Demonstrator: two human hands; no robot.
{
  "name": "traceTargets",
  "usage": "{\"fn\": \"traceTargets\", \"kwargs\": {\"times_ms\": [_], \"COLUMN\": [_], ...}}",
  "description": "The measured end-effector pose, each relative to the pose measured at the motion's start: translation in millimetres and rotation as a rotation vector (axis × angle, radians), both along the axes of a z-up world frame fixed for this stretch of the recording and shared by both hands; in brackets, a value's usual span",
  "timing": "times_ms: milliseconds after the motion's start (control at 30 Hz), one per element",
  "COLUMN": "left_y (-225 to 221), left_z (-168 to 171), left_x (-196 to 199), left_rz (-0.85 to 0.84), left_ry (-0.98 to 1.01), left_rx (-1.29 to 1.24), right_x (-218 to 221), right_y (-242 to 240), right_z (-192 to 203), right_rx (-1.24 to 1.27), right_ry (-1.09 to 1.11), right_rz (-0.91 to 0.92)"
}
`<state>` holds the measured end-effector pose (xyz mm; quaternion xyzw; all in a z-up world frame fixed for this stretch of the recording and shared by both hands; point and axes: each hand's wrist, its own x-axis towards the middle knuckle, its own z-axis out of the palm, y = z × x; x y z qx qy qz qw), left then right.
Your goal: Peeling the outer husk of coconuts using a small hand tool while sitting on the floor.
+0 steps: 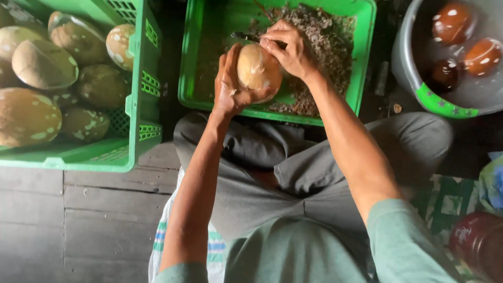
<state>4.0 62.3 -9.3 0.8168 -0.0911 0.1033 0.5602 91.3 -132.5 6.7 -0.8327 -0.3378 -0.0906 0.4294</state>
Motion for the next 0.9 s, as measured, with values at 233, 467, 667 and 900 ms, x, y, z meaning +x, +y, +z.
{"fn": "traceTargets", "kwargs": {"times_ms": [233,467,667,900], "left_y": [-2,0,3,-4], "left_z": [-2,-4,8,16], "left_x": [2,-10,-1,5], "left_rz": [0.043,0.014,0.072,-0.043], "left_ry": [-0.041,0.011,0.016,-0.028], "left_rx": [0.061,0.055,0.085,-0.135], "right_x": [-10,11,-6,-42], "right_y": [7,-2,16,25], "right_z": [-7,-47,5,36], "right_rx": [0.146,0.022,0.060,-0.094], "right_ry": [-0.007,0.050,0.045,-0.310], "right_rz": [0.070,0.069,0.125,-0.037]}}
